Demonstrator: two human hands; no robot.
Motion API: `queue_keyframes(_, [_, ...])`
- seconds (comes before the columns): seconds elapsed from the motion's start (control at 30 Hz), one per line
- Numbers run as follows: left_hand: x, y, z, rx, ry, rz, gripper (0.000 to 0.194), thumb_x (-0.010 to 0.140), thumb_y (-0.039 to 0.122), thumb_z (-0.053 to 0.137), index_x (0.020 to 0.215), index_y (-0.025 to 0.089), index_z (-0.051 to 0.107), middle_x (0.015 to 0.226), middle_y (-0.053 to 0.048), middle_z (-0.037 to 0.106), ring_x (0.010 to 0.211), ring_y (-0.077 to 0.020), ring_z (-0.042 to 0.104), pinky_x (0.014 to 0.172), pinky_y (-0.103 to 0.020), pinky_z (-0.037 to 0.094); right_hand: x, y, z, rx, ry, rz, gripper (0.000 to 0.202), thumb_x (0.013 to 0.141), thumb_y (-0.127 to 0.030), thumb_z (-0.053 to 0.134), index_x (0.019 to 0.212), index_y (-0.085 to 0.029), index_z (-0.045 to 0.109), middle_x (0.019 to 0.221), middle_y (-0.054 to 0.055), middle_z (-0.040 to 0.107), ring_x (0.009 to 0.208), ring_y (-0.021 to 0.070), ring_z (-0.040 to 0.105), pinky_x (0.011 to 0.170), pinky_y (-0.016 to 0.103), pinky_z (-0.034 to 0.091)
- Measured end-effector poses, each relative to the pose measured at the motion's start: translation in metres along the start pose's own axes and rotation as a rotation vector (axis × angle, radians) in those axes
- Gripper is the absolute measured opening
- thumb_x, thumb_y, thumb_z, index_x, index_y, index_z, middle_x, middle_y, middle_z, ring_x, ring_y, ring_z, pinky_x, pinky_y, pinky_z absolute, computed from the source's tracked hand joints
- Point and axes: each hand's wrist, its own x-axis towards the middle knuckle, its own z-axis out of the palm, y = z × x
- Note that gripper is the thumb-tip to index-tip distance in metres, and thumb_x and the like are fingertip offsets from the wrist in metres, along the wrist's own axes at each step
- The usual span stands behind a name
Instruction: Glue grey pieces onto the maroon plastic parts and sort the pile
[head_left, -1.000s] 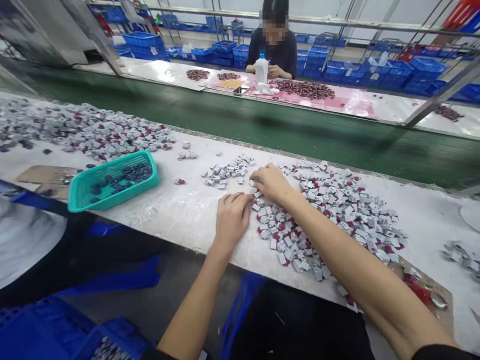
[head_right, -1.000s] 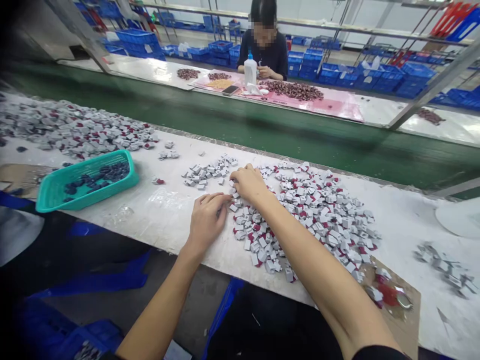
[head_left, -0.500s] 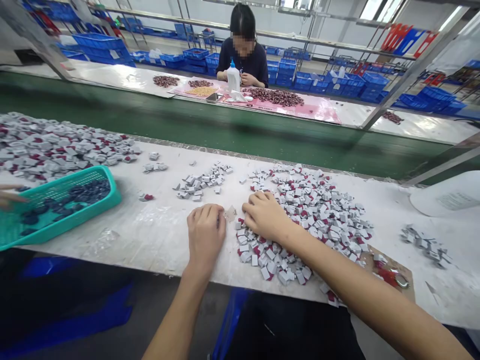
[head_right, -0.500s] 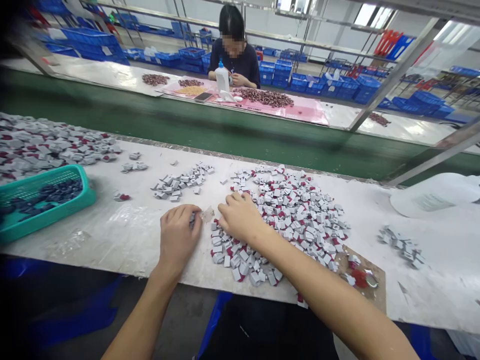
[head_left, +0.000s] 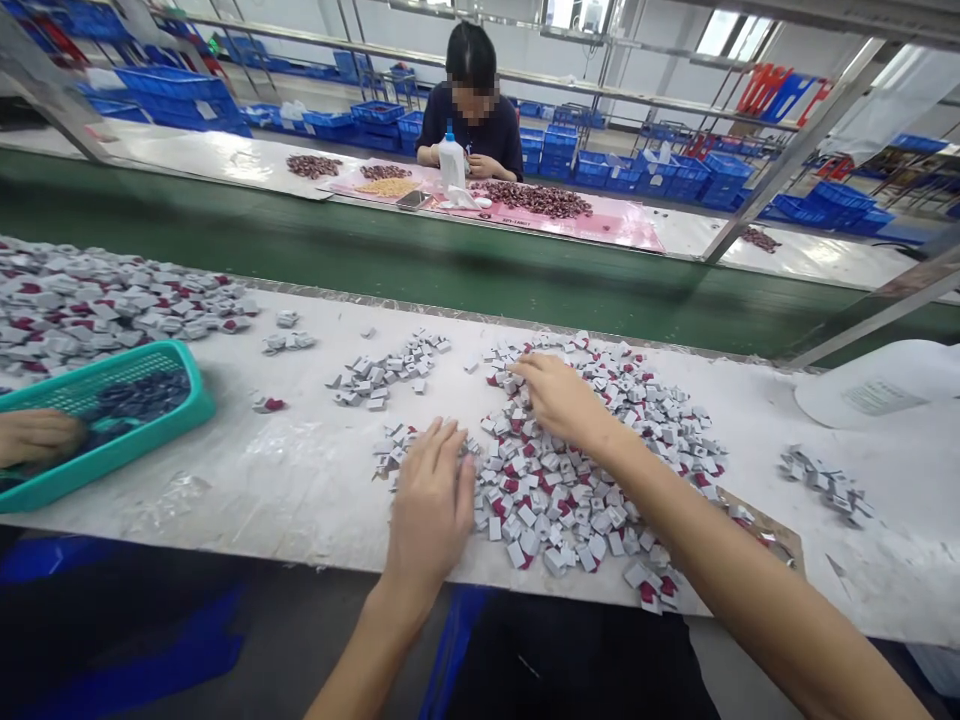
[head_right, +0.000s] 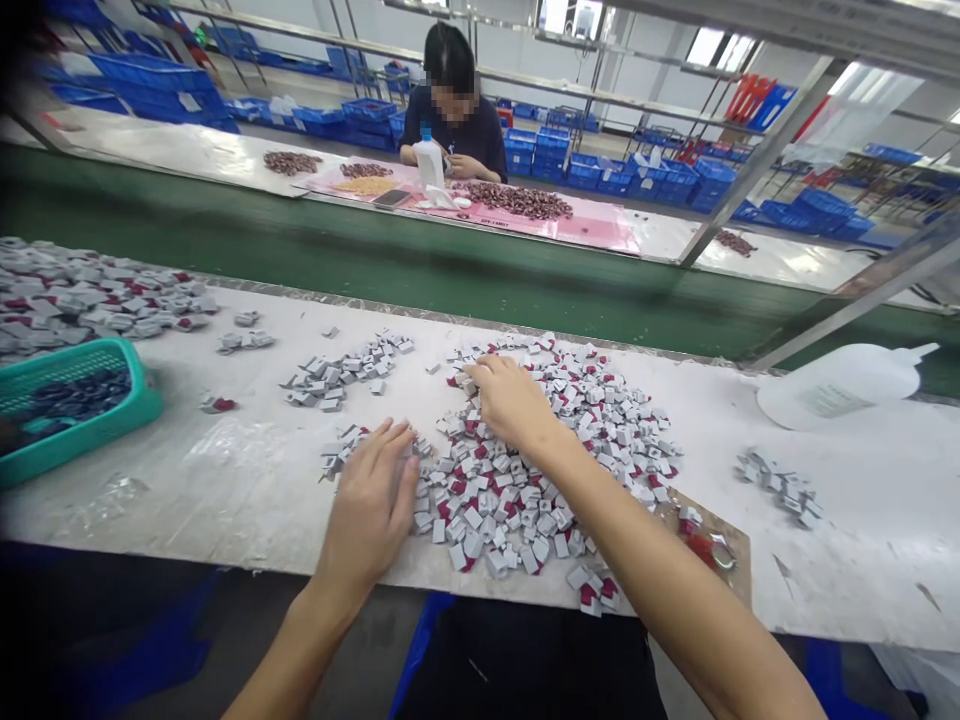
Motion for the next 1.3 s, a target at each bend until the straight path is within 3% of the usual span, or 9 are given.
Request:
queue_keyframes(0.1, [-0.003,0.021,0.018,-0.097,-0.101,-0.121,0.045,0.115,0.041,0.049,0.152,0.016,0.056,0.157,-0.02,0.066,0.15,-0.0377,0.061,0.119,-0.056,0.055,0.011,0.016,-0.003,-0.046,-0.113,-0.049,0.056,0.11,-0.008,0.038,0.163,-0.011,0.059,0.168,0.018,0.058,0.156,0.0317,0.052,0.132,0.048,0.042])
queue_keyframes(0.2, [-0.003,0.037,0.035,-0.146,-0.115,-0.19,0.052,0.113,0.049,0.051,0.153,0.016,0.053,0.155,-0.022,0.064,0.144,-0.0415,0.062,0.116,-0.065,0.056,0.005,0.021,-0.002,-0.109,-0.146,-0.104,0.053,0.111,-0.01,0.038,0.156,-0.013,0.065,0.149,0.019,0.07,0.139,0.0317,0.064,0.125,0.05,0.049])
queue_keyframes(0.3, [-0.003,0.046,0.044,-0.214,-0.053,-0.263,0.046,0.112,0.045,0.052,0.149,0.018,0.054,0.148,-0.019,0.066,0.139,-0.038,0.065,0.113,-0.062,0.058,-0.015,0.022,0.001,-0.14,-0.119,-0.139,0.048,0.109,-0.011,0.041,0.149,-0.012,0.069,0.14,0.019,0.073,0.134,0.0319,0.065,0.124,0.052,0.049])
queue_keyframes(0.43, [-0.004,0.053,0.047,-0.264,0.002,-0.345,0.04,0.112,0.04,0.053,0.147,0.02,0.055,0.146,-0.018,0.065,0.142,-0.0352,0.063,0.114,-0.057,0.059,-0.037,0.03,0.0,-0.065,-0.093,-0.201,0.054,0.109,-0.01,0.037,0.155,-0.014,0.064,0.155,0.017,0.068,0.146,0.0304,0.059,0.131,0.056,0.045])
queue_keyframes(0.57, [-0.006,0.06,0.047,-0.248,0.014,-0.375,0.04,0.112,0.038,0.052,0.148,0.021,0.055,0.151,-0.019,0.064,0.144,-0.0371,0.063,0.113,-0.059,0.059,-0.041,0.038,-0.006,-0.011,-0.071,-0.177,0.055,0.108,-0.01,0.039,0.152,-0.021,0.071,0.157,0.012,0.069,0.155,0.0298,0.054,0.133,0.058,0.043])
queue_keyframes(0.73, [-0.005,0.064,0.048,-0.234,0.012,-0.383,0.04,0.112,0.037,0.052,0.149,0.022,0.055,0.153,-0.02,0.064,0.144,-0.039,0.064,0.112,-0.06,0.06,-0.016,0.039,-0.015,0.012,-0.05,-0.047,0.054,0.106,-0.007,0.04,0.135,-0.022,0.083,0.147,0.012,0.075,0.142,0.0299,0.062,0.124,0.053,0.05])
queue_keyframes(0.87, [-0.005,0.062,0.047,-0.23,0.013,-0.371,0.04,0.112,0.038,0.051,0.148,0.021,0.056,0.152,-0.02,0.065,0.143,-0.0392,0.064,0.112,-0.061,0.06,0.017,0.032,-0.018,-0.132,-0.065,0.094,0.044,0.11,-0.014,0.047,0.133,-0.021,0.084,0.138,0.014,0.077,0.135,0.0328,0.061,0.118,0.049,0.051])
queue_keyframes(1.07, [-0.005,0.06,0.044,-0.232,-0.012,-0.36,0.041,0.113,0.039,0.053,0.149,0.02,0.056,0.153,-0.02,0.065,0.144,-0.0388,0.064,0.11,-0.059,0.062,0.05,0.033,-0.022,-0.254,-0.194,0.126,0.03,0.1,-0.009,0.067,0.114,-0.021,0.09,0.133,0.017,0.078,0.134,0.0354,0.065,0.108,0.042,0.055])
queue_keyframes(1.3, [-0.005,0.059,0.047,-0.227,0.019,-0.346,0.039,0.111,0.036,0.055,0.146,0.019,0.058,0.15,-0.021,0.066,0.141,-0.0384,0.066,0.11,-0.058,0.061,0.064,0.038,-0.027,-0.279,-0.186,0.122,0.025,0.107,-0.019,0.064,0.119,-0.021,0.086,0.128,0.012,0.082,0.123,0.0281,0.072,0.098,0.034,0.055])
